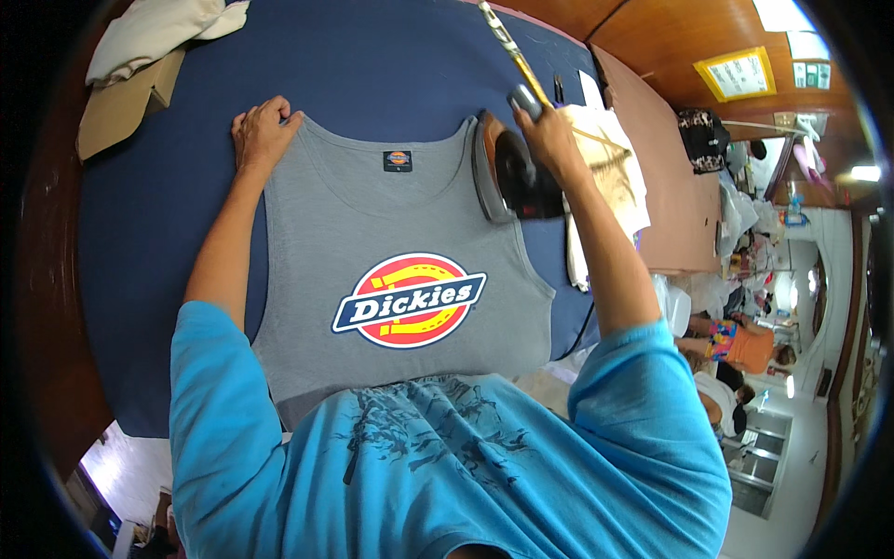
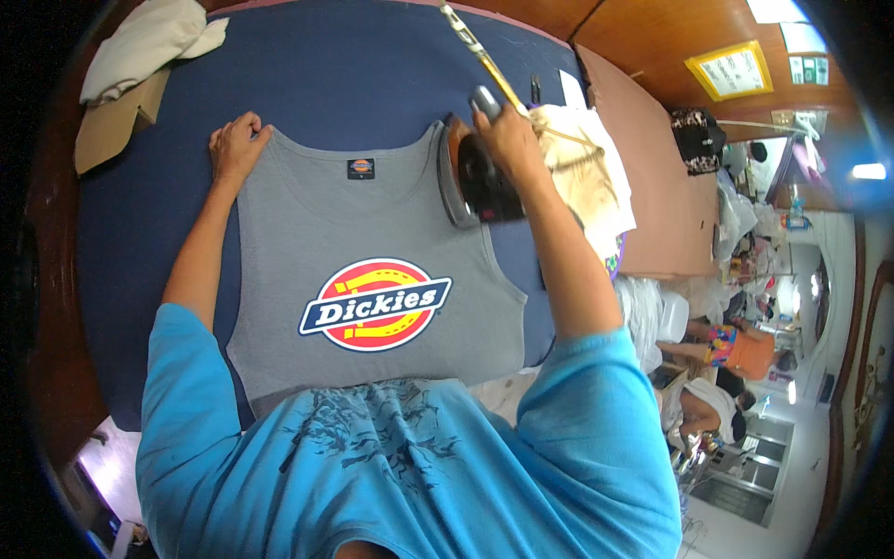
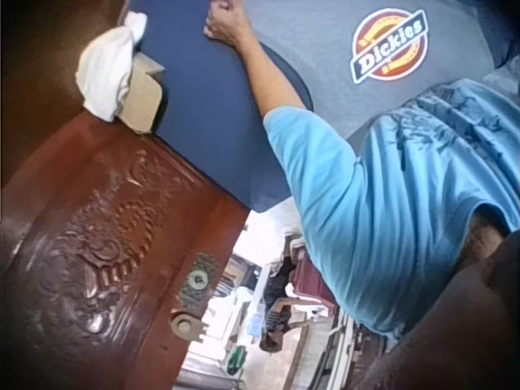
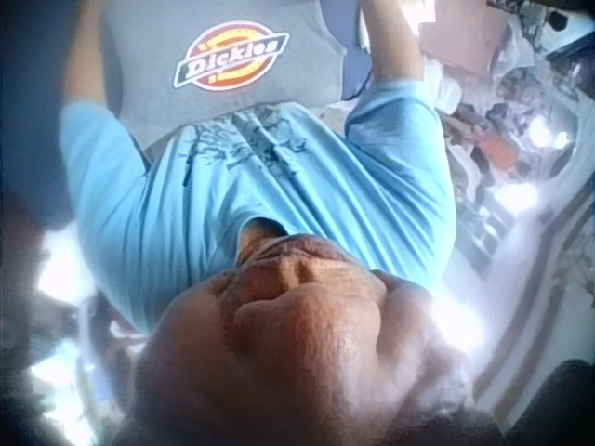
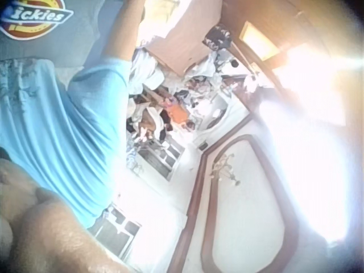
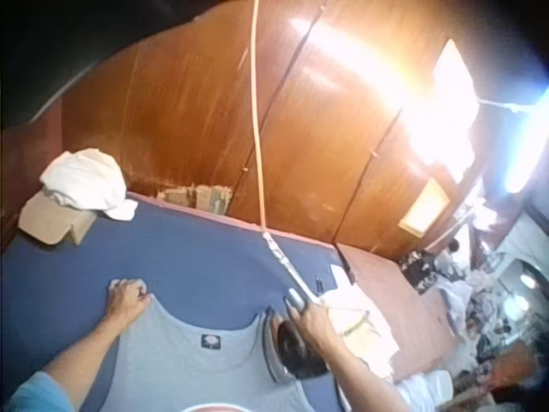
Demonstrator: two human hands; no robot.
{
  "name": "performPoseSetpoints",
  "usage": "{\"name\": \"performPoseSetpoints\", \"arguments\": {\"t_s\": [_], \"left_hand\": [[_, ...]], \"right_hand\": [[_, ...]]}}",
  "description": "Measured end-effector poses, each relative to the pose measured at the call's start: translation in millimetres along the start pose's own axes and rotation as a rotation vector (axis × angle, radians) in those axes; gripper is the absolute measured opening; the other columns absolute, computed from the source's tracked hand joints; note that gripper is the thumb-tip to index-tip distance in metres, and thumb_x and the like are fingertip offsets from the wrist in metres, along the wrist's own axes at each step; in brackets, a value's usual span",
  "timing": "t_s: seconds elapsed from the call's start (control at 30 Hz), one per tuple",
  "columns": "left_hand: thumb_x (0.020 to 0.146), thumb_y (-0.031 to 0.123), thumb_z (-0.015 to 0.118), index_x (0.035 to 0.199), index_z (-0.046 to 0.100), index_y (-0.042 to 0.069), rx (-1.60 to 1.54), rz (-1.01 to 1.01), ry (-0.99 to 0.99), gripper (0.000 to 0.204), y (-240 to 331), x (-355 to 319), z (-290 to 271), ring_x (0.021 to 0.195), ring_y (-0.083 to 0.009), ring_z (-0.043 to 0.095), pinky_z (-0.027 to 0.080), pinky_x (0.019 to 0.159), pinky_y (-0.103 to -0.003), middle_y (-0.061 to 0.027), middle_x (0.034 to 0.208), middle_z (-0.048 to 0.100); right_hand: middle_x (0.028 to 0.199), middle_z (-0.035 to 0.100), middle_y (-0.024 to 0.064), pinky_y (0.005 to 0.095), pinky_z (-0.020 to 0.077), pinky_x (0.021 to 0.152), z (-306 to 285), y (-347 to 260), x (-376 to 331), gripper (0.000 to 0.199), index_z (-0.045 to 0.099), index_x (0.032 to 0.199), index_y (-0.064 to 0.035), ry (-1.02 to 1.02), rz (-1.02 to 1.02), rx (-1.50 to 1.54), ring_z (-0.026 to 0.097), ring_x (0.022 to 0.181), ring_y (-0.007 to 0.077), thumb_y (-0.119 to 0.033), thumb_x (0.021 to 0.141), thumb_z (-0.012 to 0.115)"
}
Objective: The person irons a grey tank top on a padded table and then folds it, placing it onto a stack of similar garments in a workshop environment.
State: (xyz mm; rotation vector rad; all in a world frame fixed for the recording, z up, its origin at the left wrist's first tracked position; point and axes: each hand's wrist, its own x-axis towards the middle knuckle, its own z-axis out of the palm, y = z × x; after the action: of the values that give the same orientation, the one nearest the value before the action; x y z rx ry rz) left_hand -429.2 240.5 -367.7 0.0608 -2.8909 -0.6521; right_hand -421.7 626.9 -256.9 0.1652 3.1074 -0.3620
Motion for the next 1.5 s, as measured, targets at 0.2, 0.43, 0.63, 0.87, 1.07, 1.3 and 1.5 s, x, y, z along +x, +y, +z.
{"name": "performPoseSetpoints", "arguments": {"t_s": [0.2,0.43,0.63,0.87,1.07,1.3,1.5], "left_hand": [[0.08,0.035,0.06,0.083,0.054,0.011,0.023,-0.018,-0.11,0.025,0.1,8.4,-8.7,0.091,-0.0208,0.056,0.034,0.087,-0.04,-0.0037,0.084,0.062],[0.076,0.02,0.056,0.11,0.058,0.018,0.058,0.409,0.226,0.035,92.0,10.5,18.3,0.102,-0.0215,0.055,0.035,0.089,-0.044,-0.0037,0.108,0.06],[0.084,0.029,0.043,0.125,0.048,0.014,0.034,0.861,-0.124,0.044,244.3,-46.9,111.0,0.124,-0.0221,0.039,0.028,0.098,-0.05,-0.0039,0.131,0.046],[0.085,0.039,0.041,0.138,0.032,0.018,0.133,0.736,-0.27,0.057,251.1,-35.8,127.9,0.135,-0.0202,0.022,0.02,0.102,-0.057,-0.0001,0.146,0.026],[0.087,0.043,0.043,0.139,0.028,0.016,0.112,0.633,-0.179,0.061,256.4,-51.1,109.4,0.135,-0.0248,0.021,0.018,0.102,-0.058,-0.0065,0.146,0.024],[0.088,0.037,0.047,0.135,0.038,0.013,-0.288,0.724,-0.105,0.053,168.5,-199.3,33.3,0.134,-0.0238,0.022,0.015,0.104,-0.051,-0.0089,0.143,0.031],[0.083,0.029,0.053,0.121,0.051,0.012,0.042,0.018,0.035,0.042,54.7,-345.7,-64.1,0.122,-0.0235,0.038,0.025,0.094,-0.049,-0.0079,0.128,0.047]], "right_hand": [[0.093,0.059,0.0311,0.0456,0.0452,0.081,-5.6,-3.0,8.1,0.05,0.055,0.096,0.0054,0.023,-0.103,0.025,0.057,0.092,0.0436,-0.043,0.084,0.052],[0.081,0.061,0.0264,0.0446,0.0468,0.073,-34.2,42.9,-148.8,0.045,0.054,0.1,0.0003,-0.203,-0.027,0.115,0.059,0.08,0.0419,-0.041,0.082,0.056],[0.08,0.06,0.0287,0.0465,0.0463,0.069,-41.6,60.2,-230.8,0.047,0.057,0.091,0.0012,-0.148,0.256,0.068,0.06,0.078,0.0424,-0.045,0.08,0.057],[0.079,0.06,0.0286,0.0462,0.047,0.07,-42.9,69.7,-282.1,0.047,0.057,0.097,-0.0004,-0.251,0.268,0.056,0.059,0.079,0.0423,-0.043,0.078,0.06],[0.09,0.06,0.0298,0.0445,0.0472,0.073,-29.9,129.8,-300.2,0.05,0.057,0.109,-0.0023,-0.093,0.364,0.02,0.059,0.087,0.0432,-0.04,0.077,0.064],[0.078,0.061,0.0295,0.0408,0.0479,0.067,-46.2,128.2,-281.8,0.052,0.053,0.103,0.0121,-0.118,0.206,0.167,0.063,0.078,0.0399,-0.033,0.079,0.063],[0.106,0.059,0.0285,0.0359,0.0433,0.087,-67.7,170.5,-262.4,0.061,0.048,0.117,0.0138,-0.226,0.222,0.337,0.058,0.101,0.032,-0.034,0.081,0.062]]}}
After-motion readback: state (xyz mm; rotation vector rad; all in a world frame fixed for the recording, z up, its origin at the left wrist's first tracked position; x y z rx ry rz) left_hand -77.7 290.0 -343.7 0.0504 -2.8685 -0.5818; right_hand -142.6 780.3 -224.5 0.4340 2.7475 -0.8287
